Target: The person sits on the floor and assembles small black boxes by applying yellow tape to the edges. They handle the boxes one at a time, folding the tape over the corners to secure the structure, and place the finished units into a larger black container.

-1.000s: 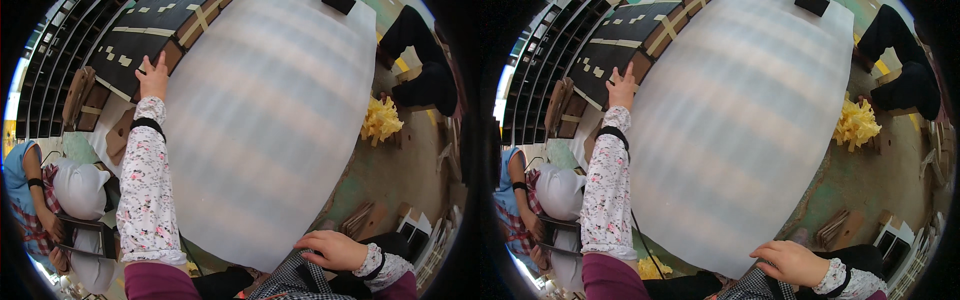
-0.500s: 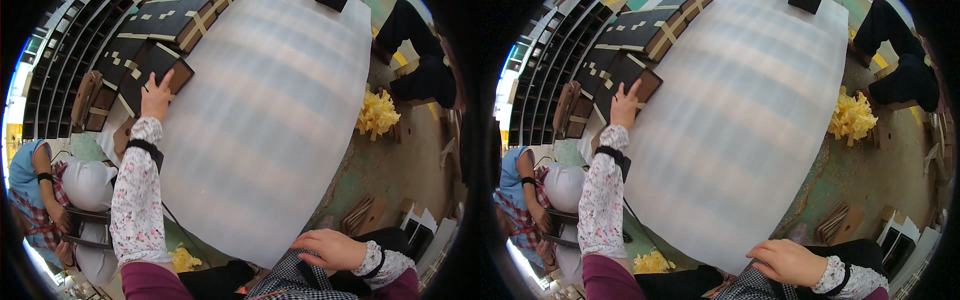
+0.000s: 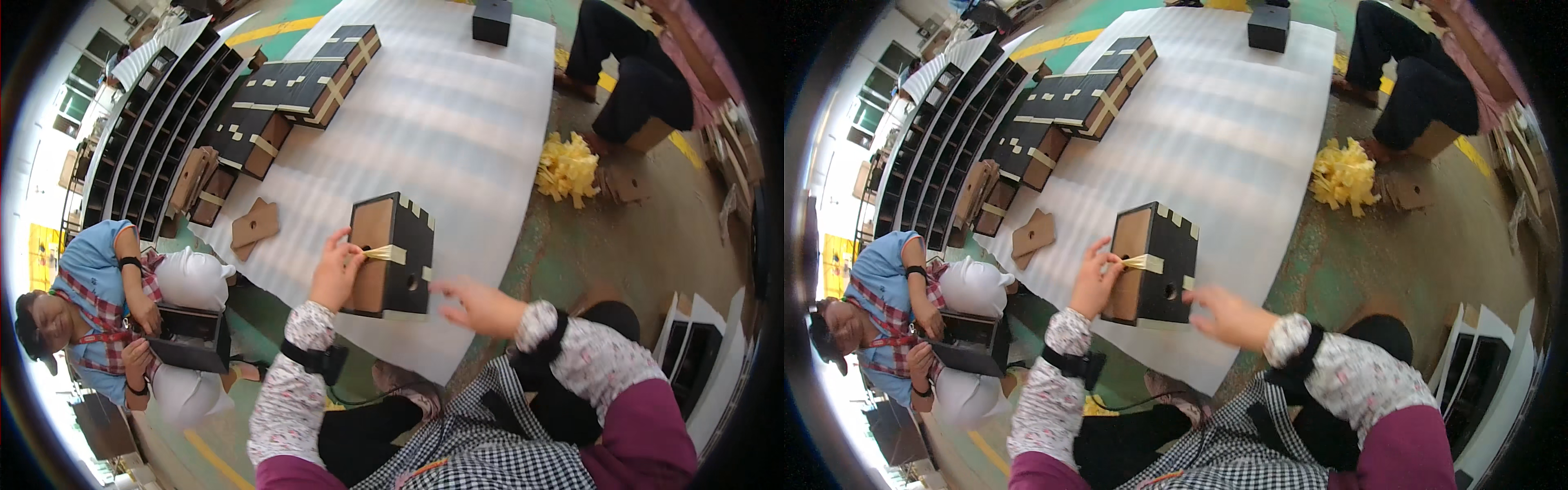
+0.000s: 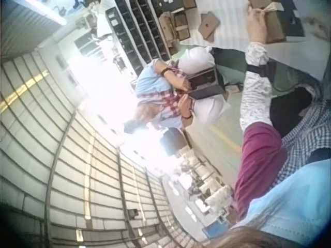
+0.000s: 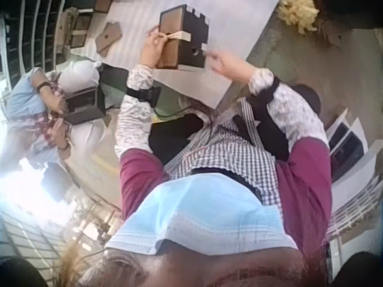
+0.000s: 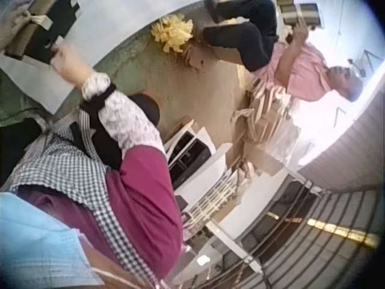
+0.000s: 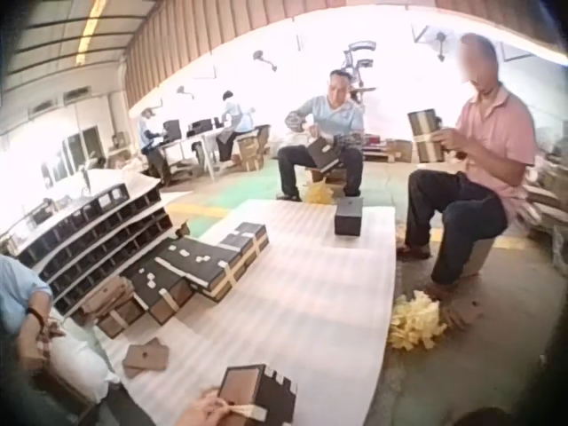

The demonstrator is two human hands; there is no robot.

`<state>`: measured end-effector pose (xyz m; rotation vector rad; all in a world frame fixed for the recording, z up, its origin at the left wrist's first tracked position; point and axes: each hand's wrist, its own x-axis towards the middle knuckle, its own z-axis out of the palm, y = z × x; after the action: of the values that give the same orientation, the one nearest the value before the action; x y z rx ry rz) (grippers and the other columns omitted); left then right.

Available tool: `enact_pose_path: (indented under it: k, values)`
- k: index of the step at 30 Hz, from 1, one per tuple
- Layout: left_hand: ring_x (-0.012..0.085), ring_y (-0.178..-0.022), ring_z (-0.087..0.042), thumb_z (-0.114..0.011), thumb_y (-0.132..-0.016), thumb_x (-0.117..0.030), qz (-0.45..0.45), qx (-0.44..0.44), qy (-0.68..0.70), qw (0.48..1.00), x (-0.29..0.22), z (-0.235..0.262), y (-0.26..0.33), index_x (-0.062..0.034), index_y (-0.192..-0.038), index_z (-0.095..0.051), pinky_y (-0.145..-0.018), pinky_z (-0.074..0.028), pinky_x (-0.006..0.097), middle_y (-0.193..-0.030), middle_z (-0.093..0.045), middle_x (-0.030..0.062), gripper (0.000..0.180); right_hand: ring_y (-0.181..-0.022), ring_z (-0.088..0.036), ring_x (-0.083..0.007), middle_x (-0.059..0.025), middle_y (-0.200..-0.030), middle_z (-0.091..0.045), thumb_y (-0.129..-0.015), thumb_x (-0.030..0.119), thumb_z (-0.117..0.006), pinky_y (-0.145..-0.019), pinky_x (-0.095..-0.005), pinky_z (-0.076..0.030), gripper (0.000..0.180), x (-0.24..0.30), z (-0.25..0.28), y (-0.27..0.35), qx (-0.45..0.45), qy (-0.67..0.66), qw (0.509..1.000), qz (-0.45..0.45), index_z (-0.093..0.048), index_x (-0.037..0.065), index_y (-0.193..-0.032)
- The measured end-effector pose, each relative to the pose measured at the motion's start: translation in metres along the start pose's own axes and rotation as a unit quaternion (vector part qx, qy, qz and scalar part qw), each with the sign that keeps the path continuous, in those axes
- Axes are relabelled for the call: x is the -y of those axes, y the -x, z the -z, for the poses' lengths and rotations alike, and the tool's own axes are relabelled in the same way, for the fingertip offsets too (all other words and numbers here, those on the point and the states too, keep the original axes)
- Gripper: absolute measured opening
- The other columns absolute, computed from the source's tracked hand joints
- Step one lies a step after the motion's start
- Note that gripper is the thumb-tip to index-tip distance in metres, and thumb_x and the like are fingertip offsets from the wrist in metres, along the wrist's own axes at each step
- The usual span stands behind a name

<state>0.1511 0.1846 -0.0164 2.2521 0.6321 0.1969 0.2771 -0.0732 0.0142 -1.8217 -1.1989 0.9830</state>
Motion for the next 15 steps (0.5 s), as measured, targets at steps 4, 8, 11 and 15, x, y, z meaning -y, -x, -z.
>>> enact_pose_path:
  k: [4,8,11,15]
  values:
    - [0.0307,-0.113,-0.048,-0.06,-0.083,-0.01,-0.012,-0.046,0.014,0.999,-0.036,-0.036,0.054,-0.0007,-0.085,-0.058,-0.089,-0.044,0.038,-0.133,-0.039,0.0131,0.009,-0.113,-0.049,-0.0253,-0.019,-0.124,-0.048,-0.086,0.033,-0.058,-0.091,-0.0336,-0.042,0.055,-0.041,-0.02,-0.019,-0.109,-0.257,0.953,-0.117,-0.041,-0.001,-0.126]
    - [0.0346,-0.116,-0.046,-0.058,-0.083,-0.008,0.032,-0.074,-0.042,0.996,-0.073,-0.056,0.089,0.0005,-0.085,-0.056,-0.093,-0.041,0.039,-0.136,-0.036,0.016,0.009,-0.119,-0.045,-0.0285,-0.0224,-0.129,-0.044,-0.086,0.039,-0.056,-0.095,-0.0343,-0.039,0.065,-0.049,-0.054,-0.019,-0.072,-0.336,0.933,-0.104,-0.037,-0.003,-0.13]
    - [0.0364,-0.118,-0.044,-0.056,-0.084,-0.007,0.005,-0.092,-0.099,0.991,-0.063,-0.082,0.108,0.0012,-0.086,-0.055,-0.096,-0.039,0.04,-0.138,-0.033,0.0168,0.008,-0.119,-0.044,-0.0319,-0.0239,-0.129,-0.044,-0.085,0.043,-0.055,-0.097,-0.0357,-0.037,0.067,-0.068,-0.101,-0.023,-0.125,-0.225,0.96,-0.107,-0.038,-0.003,-0.13]
    - [0.0376,-0.123,-0.036,-0.055,-0.085,-0.012,0.0,-0.155,-0.087,0.984,-0.046,-0.102,0.135,0.001,-0.101,-0.052,-0.099,-0.034,0.042,-0.142,-0.025,0.0216,0.02,-0.118,-0.044,-0.0335,-0.0236,-0.126,-0.045,-0.083,0.044,-0.055,-0.098,-0.0372,-0.035,0.064,-0.068,-0.132,-0.011,-0.223,-0.226,0.941,-0.119,-0.044,-0.002,-0.126]
